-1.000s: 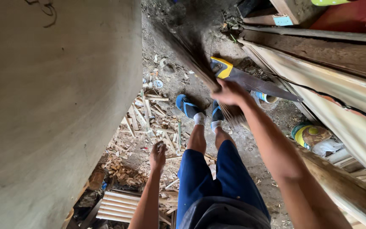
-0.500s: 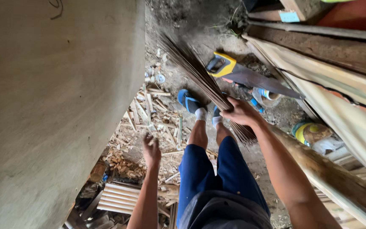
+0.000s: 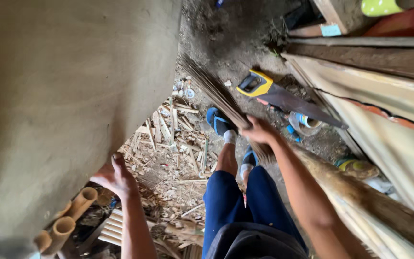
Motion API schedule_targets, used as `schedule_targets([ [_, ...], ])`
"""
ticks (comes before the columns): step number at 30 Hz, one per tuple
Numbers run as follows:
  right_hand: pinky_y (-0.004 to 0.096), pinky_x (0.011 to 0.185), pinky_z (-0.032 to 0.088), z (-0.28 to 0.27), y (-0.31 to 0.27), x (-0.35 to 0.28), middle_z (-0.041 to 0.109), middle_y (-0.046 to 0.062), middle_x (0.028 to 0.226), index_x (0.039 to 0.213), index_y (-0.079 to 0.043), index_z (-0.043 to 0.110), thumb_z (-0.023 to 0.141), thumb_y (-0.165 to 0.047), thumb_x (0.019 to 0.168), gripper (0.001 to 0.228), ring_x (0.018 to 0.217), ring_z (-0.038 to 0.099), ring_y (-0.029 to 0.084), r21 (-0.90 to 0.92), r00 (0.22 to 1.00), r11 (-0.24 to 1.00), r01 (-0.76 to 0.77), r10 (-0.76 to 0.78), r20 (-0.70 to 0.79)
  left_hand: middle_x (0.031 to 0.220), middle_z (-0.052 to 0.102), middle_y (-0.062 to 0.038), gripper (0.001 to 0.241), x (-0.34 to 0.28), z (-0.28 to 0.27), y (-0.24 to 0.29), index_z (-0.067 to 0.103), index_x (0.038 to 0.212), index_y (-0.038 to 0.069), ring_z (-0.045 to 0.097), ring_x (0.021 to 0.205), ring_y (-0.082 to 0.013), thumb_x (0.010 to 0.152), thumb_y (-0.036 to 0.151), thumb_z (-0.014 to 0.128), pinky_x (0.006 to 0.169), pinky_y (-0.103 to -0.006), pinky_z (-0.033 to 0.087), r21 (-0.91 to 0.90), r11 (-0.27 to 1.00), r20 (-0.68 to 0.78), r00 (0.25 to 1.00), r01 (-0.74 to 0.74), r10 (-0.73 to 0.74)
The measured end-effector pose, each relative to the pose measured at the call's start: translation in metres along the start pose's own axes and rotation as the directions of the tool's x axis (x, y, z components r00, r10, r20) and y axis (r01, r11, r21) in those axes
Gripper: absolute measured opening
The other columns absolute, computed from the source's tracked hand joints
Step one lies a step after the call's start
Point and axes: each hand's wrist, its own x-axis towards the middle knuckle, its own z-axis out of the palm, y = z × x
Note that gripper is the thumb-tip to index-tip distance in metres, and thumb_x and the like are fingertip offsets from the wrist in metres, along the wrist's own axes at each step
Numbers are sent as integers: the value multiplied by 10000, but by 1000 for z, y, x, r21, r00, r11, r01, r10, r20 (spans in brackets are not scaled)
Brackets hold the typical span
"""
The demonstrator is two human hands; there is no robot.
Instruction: The person sweeps scattered bamboo shavings and small pieces on the floor using a traditional broom, then gathers the debris by hand into a white sack. The person moves around a cluttered workshop area, sweeping near stacked bamboo poles and wooden structures, and finally lifts the filled sack.
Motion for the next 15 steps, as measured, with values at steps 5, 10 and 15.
schedule_targets([
  [5, 410, 1039, 539, 29, 35, -37, 686, 263, 1387, 1525, -67, 486, 678, -516, 810, 866, 1248, 683, 356, 235, 972, 959, -158, 192, -133, 1180, 500, -403, 896, -2, 15, 28, 456, 1152, -259, 488, 1056, -378, 1003, 571, 760, 1060, -540, 503, 86, 975, -87, 976, 207, -199],
  [10, 416, 963, 583, 86, 44, -35, 766, 223, 1257, 1479, -137, 555, 680, -462, 788, 774, 1133, 754, 331, 72, 1000, 997, -16, 15, 19, 1305, 680, -220, 773, -54, 24, 54, 573, 1046, -150, 522, 774, -402, 891, 593, 722, 987, -458, 606, 232, 951, 98, 968, 204, -231],
  [15, 424, 890, 582, 150, 78, -137, 770, 197, 1141, 1430, -212, 573, 760, -408, 747, 735, 1037, 755, 320, 45, 979, 984, 170, -174, 102, 1325, 649, -172, 605, -116, 59, 97, 503, 1451, 38, 649, 1214, -311, 1019, 300, 835, 1102, -474, 536, 28, 929, 169, 917, -370, 361],
])
